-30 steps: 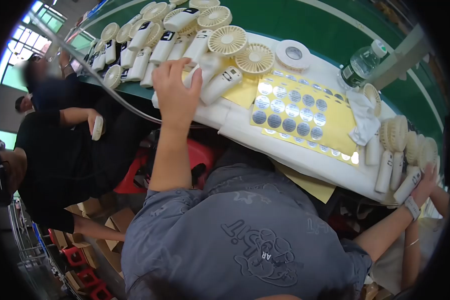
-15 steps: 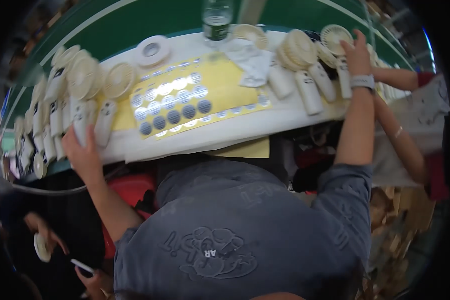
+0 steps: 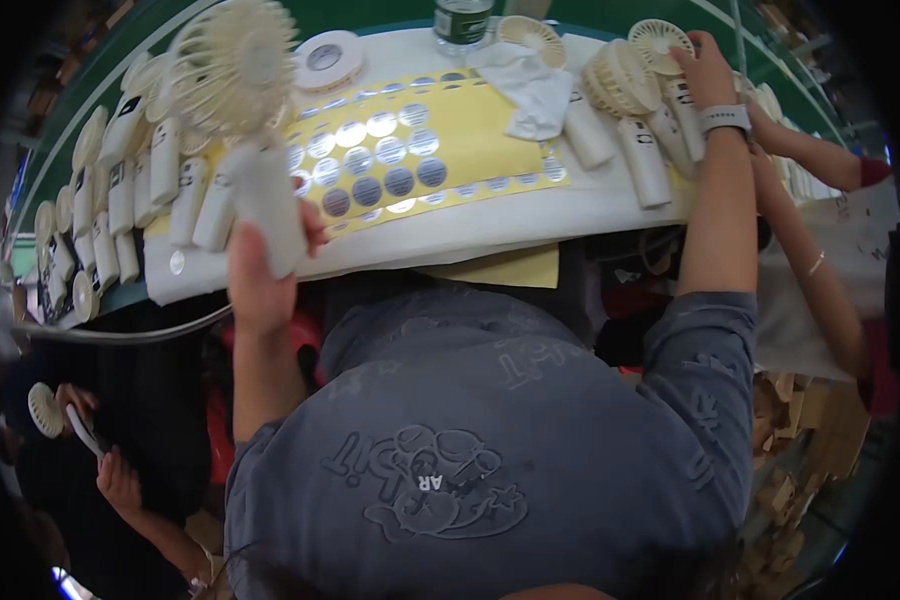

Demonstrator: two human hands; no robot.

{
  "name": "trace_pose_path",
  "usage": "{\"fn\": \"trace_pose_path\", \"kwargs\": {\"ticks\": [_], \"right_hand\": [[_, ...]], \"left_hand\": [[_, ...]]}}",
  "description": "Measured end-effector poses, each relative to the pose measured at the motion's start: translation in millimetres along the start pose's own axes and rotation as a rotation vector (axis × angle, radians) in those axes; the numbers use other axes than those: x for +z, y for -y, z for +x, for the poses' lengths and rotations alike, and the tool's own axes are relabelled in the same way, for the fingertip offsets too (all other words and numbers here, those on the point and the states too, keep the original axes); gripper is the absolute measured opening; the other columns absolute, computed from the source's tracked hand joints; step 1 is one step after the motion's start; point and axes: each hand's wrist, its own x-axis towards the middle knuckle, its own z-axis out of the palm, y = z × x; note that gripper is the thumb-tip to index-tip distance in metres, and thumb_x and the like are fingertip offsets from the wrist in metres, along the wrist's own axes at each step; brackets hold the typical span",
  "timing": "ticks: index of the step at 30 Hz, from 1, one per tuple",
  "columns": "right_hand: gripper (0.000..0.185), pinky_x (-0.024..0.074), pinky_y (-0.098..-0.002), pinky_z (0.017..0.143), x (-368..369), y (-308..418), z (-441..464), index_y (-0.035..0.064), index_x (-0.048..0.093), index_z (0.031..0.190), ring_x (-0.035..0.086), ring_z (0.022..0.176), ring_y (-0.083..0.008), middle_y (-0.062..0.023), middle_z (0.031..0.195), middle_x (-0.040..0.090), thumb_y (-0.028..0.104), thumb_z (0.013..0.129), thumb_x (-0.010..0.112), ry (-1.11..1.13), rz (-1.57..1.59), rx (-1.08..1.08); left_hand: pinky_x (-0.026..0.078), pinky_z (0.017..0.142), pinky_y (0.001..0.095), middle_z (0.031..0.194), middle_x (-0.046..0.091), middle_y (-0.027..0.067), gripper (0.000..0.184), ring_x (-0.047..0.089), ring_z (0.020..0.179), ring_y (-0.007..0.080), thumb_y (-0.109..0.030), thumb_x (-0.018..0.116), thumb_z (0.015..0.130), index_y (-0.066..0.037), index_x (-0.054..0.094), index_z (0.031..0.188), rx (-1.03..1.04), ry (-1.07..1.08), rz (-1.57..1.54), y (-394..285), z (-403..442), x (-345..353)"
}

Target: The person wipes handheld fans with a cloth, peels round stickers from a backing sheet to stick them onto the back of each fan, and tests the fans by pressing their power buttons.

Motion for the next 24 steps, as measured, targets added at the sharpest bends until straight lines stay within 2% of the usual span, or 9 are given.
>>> {"fn": "trace_pose_path", "kwargs": {"ticks": [2,6,8,10,11,12,14,19,24], "right_hand": [[0.048,0.0450,-0.0429,0.092,8.5,-17.3,15.3,0.0047,0.051,0.125,0.057,0.108,-0.0390,-0.0240,0.117,0.059,0.032,0.087,0.060,0.148,0.044,-0.015],[0.049,0.0460,-0.0434,0.090,8.1,-16.3,15.7,0.0002,0.050,0.125,0.060,0.103,-0.0362,-0.0217,0.111,0.062,0.031,0.088,0.059,-0.163,-0.241,-0.184],[0.038,0.0492,-0.0390,0.084,-21.3,50.1,-20.5,0.0032,0.055,0.121,0.063,0.098,-0.0315,-0.0179,0.104,0.065,0.024,0.090,0.059,-0.375,-0.016,-0.284],[0.026,0.0508,-0.0331,0.077,-37.9,140.7,-77.7,0.0061,0.060,0.114,0.064,0.093,-0.0255,-0.0122,0.103,0.065,0.016,0.090,0.058,-0.218,0.421,-0.194],[0.020,0.0501,-0.0299,0.071,-23.3,171.2,-104.4,0.0072,0.063,0.105,0.064,0.087,-0.0203,-0.0076,0.102,0.065,0.010,0.086,0.062,-0.228,0.517,-0.434],[0.021,0.0500,-0.0320,0.071,-16.2,199.0,-134.1,0.0068,0.063,0.102,0.063,0.086,-0.0225,-0.0074,0.102,0.062,0.008,0.081,0.065,0.104,0.679,-0.438],[0.017,0.0491,-0.0344,0.073,17.4,227.3,-165.6,0.0048,0.061,0.096,0.058,0.086,-0.0288,-0.0100,0.095,0.055,0.005,0.079,0.063,0.259,0.588,-0.613],[0.015,0.0487,-0.0346,0.071,43.4,238.3,-183.3,0.0022,0.059,0.095,0.058,0.082,-0.0282,-0.0104,0.090,0.055,0.005,0.080,0.062,0.189,0.518,-0.620],[0.016,0.0491,-0.0333,0.068,48.5,236.2,-184.2,0.0016,0.059,0.095,0.059,0.080,-0.0268,-0.0093,0.088,0.057,0.001,0.080,0.062,0.118,0.457,-0.691]], "left_hand": [[0.043,0.072,0.0293,0.094,0.059,0.0138,0.070,0.055,0.081,0.0180,-0.053,0.036,0.095,0.009,0.040,0.127,-0.003,0.057,0.019,2.6,3.7,5.0],[0.044,0.076,0.0319,0.095,0.059,0.0155,0.066,0.055,0.083,0.0193,-0.050,0.033,0.098,0.009,0.041,0.126,-0.062,0.050,0.005,4.8,6.7,10.5],[0.044,0.077,0.0326,0.095,0.059,0.0159,0.064,0.055,0.083,0.0198,-0.048,0.031,0.099,0.009,0.041,0.125,-0.086,0.035,-0.009,6.0,8.5,12.3],[0.045,0.076,0.0328,0.095,0.059,0.0161,0.063,0.056,0.083,0.0201,-0.047,0.028,0.100,0.009,0.041,0.125,-0.112,0.036,-0.026,7.9,11.3,13.8],[0.045,0.073,0.0317,0.095,0.059,0.0162,0.064,0.056,0.082,0.0196,-0.048,0.028,0.100,0.009,0.041,0.125,-0.140,0.028,-0.068,7.3,12.6,16.4],[0.046,0.071,0.0306,0.095,0.059,0.0164,0.065,0.056,0.080,0.0191,-0.049,0.027,0.100,0.009,0.041,0.125,-0.168,0.021,-0.111,5.6,13.5,19.7],[0.046,0.065,0.0284,0.096,0.060,0.0166,0.066,0.057,0.077,0.0180,-0.050,0.026,0.100,0.009,0.041,0.124,-0.211,0.048,-0.203,5.9,12.4,19.8],[0.046,0.054,0.0251,0.104,0.059,0.0175,0.066,0.058,0.071,0.0153,-0.051,0.026,0.100,0.008,0.042,0.125,-0.291,0.009,-0.186,6.7,13.5,19.0],[0.047,0.054,0.0266,0.119,0.055,0.0196,0.061,0.058,0.068,0.0159,-0.047,0.025,0.101,0.006,0.045,0.125,-0.309,-0.017,-0.218,12.7,17.0,16.0]]}}
